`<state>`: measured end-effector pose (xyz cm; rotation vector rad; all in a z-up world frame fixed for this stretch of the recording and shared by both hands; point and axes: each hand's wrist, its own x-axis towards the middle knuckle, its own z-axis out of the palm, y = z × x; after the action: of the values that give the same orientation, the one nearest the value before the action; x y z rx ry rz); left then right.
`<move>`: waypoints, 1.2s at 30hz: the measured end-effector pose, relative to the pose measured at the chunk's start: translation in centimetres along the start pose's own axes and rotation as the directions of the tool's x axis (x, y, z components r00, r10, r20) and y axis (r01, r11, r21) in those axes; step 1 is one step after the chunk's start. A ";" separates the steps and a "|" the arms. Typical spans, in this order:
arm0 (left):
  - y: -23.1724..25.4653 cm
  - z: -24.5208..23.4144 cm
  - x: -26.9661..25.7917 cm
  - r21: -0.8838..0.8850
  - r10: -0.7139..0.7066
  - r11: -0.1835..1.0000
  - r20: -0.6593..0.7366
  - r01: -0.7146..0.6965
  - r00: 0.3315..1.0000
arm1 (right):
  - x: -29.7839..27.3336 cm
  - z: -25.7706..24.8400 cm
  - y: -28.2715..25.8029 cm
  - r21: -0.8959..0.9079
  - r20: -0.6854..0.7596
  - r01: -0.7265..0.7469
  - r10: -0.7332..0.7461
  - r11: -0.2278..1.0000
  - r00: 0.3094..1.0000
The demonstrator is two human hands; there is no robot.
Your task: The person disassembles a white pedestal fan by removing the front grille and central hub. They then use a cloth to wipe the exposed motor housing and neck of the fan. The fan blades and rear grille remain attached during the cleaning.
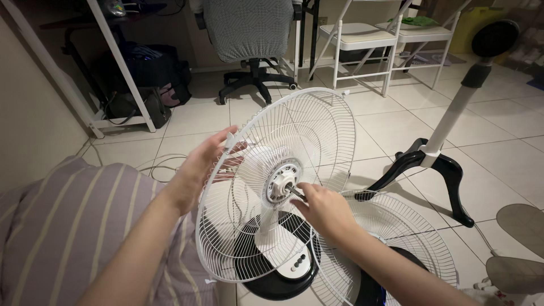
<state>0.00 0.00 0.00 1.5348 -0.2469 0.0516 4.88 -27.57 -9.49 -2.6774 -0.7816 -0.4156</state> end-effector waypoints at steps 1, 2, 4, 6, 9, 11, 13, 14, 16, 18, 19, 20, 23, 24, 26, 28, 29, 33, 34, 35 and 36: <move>0.3 0.7 -0.2 0.142 0.031 0.989 -0.025 -0.027 0.999 | -0.4 0.4 0.2 -0.040 -0.023 0.033 -0.034 0.999 0.999; 0.5 1.4 -0.4 0.282 0.064 0.958 -0.047 -0.048 0.997 | -0.6 0.8 0.5 -0.082 -0.045 0.066 -0.069 0.995 0.997; 1.1 2.5 -0.5 0.401 0.135 0.911 -0.081 -0.092 0.988 | -0.5 1.3 0.9 -0.086 -0.094 0.087 -0.095 0.992 0.991; 1.7 3.5 -0.6 0.375 0.210 0.915 -0.117 -0.152 0.971 | -0.3 1.4 0.9 -0.011 -0.153 0.075 -0.076 0.997 0.985; 2.2 4.1 -1.4 0.573 0.156 0.816 -0.336 0.070 0.929 | 0.2 0.7 0.4 0.419 0.202 -0.397 0.343 0.816 0.917; 2.5 4.3 -2.0 0.739 0.416 0.668 -0.271 -0.089 0.868 | 0.3 0.2 -0.1 0.418 0.245 -0.451 0.380 0.789 0.892; 2.6 4.3 -2.3 0.834 0.578 0.523 -0.197 -0.175 0.792 | 0.2 -0.1 -0.4 0.406 0.174 -0.373 0.330 0.834 0.928; 2.6 4.3 -2.4 0.859 0.622 0.475 -0.172 -0.193 0.764 | -0.1 -0.2 -0.3 0.384 0.083 -0.265 0.253 0.884 0.964; 2.3 4.3 -2.7 0.869 0.630 0.463 -0.183 -0.176 0.755 | -0.9 0.1 -0.1 0.280 -0.057 -0.090 0.110 0.956 0.992; 2.0 4.2 -2.6 0.841 0.564 0.529 -0.252 -0.110 0.787 | -1.0 0.5 0.0 0.119 -0.153 0.040 -0.021 0.992 0.988; 1.9 4.0 -2.5 0.825 0.566 0.548 -0.241 -0.141 0.788 | -1.0 0.6 0.2 0.119 -0.149 0.031 -0.013 0.992 0.989; 1.6 3.6 -2.4 0.807 0.568 0.565 -0.231 -0.171 0.790 | -1.0 0.6 0.3 0.119 -0.144 0.022 -0.004 0.993 0.990; 0.7 1.9 -1.9 0.571 0.478 0.765 -0.192 -0.298 0.857 | -1.0 0.5 0.4 0.097 -0.006 -0.134 0.136 0.986 0.991; 0.2 0.9 -1.7 0.442 0.434 0.835 -0.164 -0.328 0.886 | -0.9 0.4 0.3 0.078 0.058 -0.207 0.203 0.975 0.978; -1.0 -1.2 -0.8 0.164 0.089 0.986 -0.351 -0.032 0.932 | -0.8 0.1 0.1 0.168 0.036 -0.216 0.213 0.962 0.976; -3.1 -3.3 0.1 0.022 -0.157 0.983 -0.425 0.184 0.891 | -0.6 -0.1 -0.3 0.236 0.073 -0.264 0.254 0.935 0.964; -4.8 -3.9 0.6 0.041 -0.213 0.965 -0.449 0.259 0.868 | -0.6 0.0 -0.6 0.257 0.125 -0.314 0.291 0.914 0.949; -12.4 -5.9 2.2 -0.070 -0.430 0.898 -0.346 0.434 0.834 | -0.6 1.1 -1.3 0.387 0.328 -0.517 0.410 0.763 0.851; -14.1 -6.5 2.6 -0.104 -0.457 0.889 -0.276 0.447 0.845 | -0.5 1.6 -1.3 0.440 0.327 -0.530 0.420 0.725 0.846; -15.7 -6.8 2.8 -0.136 -0.482 0.876 -0.205 0.463 0.852 | -0.4 2.1 -1.2 0.492 0.331 -0.542 0.429 0.682 0.840; -17.2 -6.7 3.1 -0.258 -0.437 0.881 -0.123 0.397 0.891 | -0.2 2.6 -1.1 0.542 0.335 -0.551 0.438 0.635 0.834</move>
<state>7.09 5.55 -16.38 1.3165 0.2223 -0.1775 4.58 -25.79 -11.71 -2.1565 -0.1234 0.2040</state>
